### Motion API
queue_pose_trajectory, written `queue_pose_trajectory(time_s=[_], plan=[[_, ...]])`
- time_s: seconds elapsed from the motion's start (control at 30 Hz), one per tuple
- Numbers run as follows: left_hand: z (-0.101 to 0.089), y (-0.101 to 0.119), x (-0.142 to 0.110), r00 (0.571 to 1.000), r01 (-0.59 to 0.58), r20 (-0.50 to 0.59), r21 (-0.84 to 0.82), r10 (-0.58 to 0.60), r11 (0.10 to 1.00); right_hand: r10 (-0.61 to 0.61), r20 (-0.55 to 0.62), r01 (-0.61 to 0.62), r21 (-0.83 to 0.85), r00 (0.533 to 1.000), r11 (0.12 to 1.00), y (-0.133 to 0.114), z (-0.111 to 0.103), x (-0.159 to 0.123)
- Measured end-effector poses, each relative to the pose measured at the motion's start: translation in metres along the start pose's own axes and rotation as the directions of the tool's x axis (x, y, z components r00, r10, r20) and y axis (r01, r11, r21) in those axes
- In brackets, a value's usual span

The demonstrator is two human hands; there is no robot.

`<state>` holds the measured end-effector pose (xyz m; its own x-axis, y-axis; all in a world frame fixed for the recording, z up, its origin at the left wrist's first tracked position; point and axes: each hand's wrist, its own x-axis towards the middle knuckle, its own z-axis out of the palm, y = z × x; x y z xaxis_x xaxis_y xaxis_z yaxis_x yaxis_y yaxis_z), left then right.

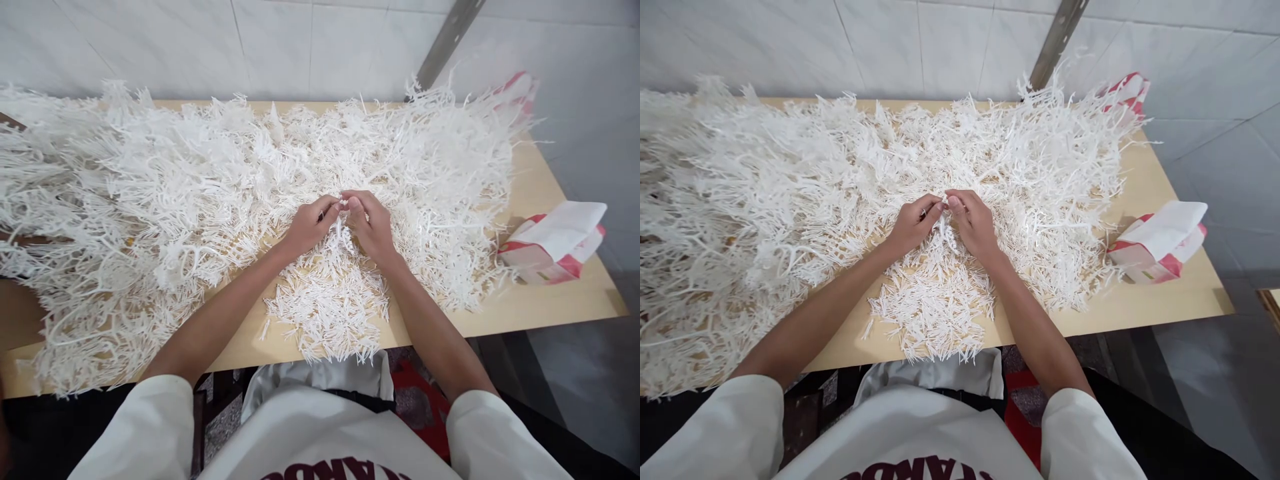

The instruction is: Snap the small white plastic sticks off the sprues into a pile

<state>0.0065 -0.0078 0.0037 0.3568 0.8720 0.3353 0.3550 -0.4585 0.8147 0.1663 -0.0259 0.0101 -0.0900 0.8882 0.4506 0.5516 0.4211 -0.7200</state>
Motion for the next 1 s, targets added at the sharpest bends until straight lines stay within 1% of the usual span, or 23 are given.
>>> queue_pose_trajectory(time_s=[0.1, 0.17, 0.2, 0.27, 0.33, 0.4, 0.43, 0.5, 0.57, 0.6, 0.67, 0.73, 0.8, 0.9, 1.0], plan=[[0.0, -0.002, -0.001, 0.999, -0.018, 0.032, 0.031, 0.017, 0.999, -0.018, 0.108, 0.026, -0.076, 0.994, 0.997, 0.003, -0.001, 0.0], [0.001, -0.003, -0.002, 0.999, -0.046, 0.027, 0.105, 0.044, 0.993, -0.053, 0.147, 0.083, -0.205, 0.988, 0.975, 0.003, -0.003, -0.001], [0.003, -0.003, -0.003, 0.998, -0.064, 0.008, 0.164, 0.063, 0.984, -0.076, 0.156, 0.118, -0.279, 0.985, 0.953, 0.003, -0.003, -0.002], [0.007, -0.004, -0.005, 0.992, -0.095, -0.049, 0.305, 0.115, 0.948, -0.13, 0.152, 0.182, -0.403, 0.98, 0.897, 0.004, -0.004, -0.003], [0.012, -0.004, -0.007, 0.981, -0.115, -0.094, 0.427, 0.17, 0.897, -0.188, 0.128, 0.226, -0.469, 0.974, 0.854, 0.006, -0.003, -0.003], [0.014, -0.005, -0.008, 0.971, -0.127, -0.116, 0.486, 0.208, 0.865, -0.245, 0.091, 0.257, -0.501, 0.965, 0.826, 0.008, -0.003, -0.004], [0.015, -0.006, -0.008, 0.971, -0.125, -0.119, 0.485, 0.206, 0.865, -0.271, 0.066, 0.266, -0.509, 0.96, 0.818, 0.009, -0.002, -0.004], [0.011, -0.008, -0.006, 0.98, -0.061, -0.145, 0.427, 0.135, 0.902, -0.309, 0.006, 0.269, -0.509, 0.951, 0.818, 0.008, -0.001, -0.007], [0.005, -0.009, -0.003, 0.983, 0.043, -0.184, 0.315, 0.016, 0.948, -0.329, -0.053, 0.265, -0.478, 0.943, 0.837, 0.004, 0.0, -0.01], [0.001, -0.01, -0.001, 0.981, 0.077, -0.193, 0.257, -0.027, 0.963, -0.328, -0.085, 0.257, -0.452, 0.941, 0.854, 0.001, 0.001, -0.011], [-0.005, -0.008, 0.0, 0.982, 0.092, -0.176, 0.136, -0.068, 0.986, -0.285, -0.134, 0.218, -0.372, 0.949, 0.902, -0.004, 0.002, -0.012], [-0.008, -0.006, 0.0, 0.988, 0.086, -0.128, 0.025, -0.082, 0.996, -0.193, -0.159, 0.144, -0.272, 0.968, 0.951, -0.007, 0.001, -0.01], [-0.008, -0.004, -0.001, 0.994, 0.072, -0.074, -0.053, -0.075, 0.996, -0.1, -0.151, 0.071, -0.191, 0.983, 0.979, -0.007, 0.0, -0.006], [-0.005, -0.004, -0.003, 0.999, 0.028, -0.012, -0.104, -0.03, 0.994, -0.022, -0.112, 0.009, -0.11, 0.993, 0.994, -0.004, -0.002, -0.001], [-0.003, -0.008, -0.003, 1.0, -0.015, -0.022, -0.116, 0.012, 0.993, 0.001, 0.016, 0.0, -0.07, 1.0, 0.998, -0.003, -0.001, 0.0]])
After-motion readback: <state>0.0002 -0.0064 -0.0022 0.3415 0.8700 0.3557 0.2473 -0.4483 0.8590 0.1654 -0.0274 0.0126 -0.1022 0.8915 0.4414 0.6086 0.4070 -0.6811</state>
